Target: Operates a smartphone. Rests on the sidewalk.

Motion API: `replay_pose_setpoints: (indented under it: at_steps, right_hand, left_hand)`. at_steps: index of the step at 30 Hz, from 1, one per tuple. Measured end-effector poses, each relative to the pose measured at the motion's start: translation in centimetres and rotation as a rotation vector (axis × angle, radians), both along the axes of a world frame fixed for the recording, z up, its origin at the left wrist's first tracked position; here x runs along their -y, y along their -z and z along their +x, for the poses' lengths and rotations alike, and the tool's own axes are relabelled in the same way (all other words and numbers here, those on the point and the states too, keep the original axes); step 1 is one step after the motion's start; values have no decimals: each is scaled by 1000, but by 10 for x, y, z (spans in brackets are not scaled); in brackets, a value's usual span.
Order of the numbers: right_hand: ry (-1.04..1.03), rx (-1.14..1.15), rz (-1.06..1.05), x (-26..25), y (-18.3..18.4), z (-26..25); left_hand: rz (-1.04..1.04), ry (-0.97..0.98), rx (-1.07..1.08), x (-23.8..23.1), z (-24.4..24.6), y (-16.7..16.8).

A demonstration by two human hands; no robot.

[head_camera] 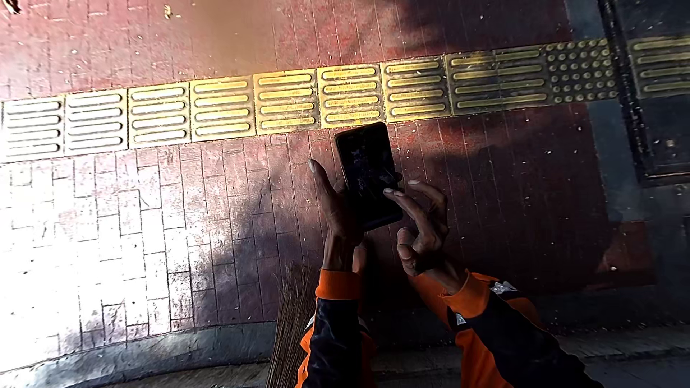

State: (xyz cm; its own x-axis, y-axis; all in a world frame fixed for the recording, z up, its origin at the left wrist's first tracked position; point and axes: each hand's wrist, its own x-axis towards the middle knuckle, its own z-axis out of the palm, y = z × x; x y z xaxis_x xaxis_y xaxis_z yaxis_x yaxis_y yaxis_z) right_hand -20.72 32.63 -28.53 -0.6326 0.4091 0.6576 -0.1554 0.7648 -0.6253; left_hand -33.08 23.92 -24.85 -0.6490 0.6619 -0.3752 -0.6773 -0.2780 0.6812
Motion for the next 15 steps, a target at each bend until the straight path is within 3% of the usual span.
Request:
replay_pose_setpoints:
  at_steps: [15]
  right_hand:
    - [-61,-8,-18,3,-1,1]
  left_hand:
    - [-27,-16,-4,-2,1,-1]
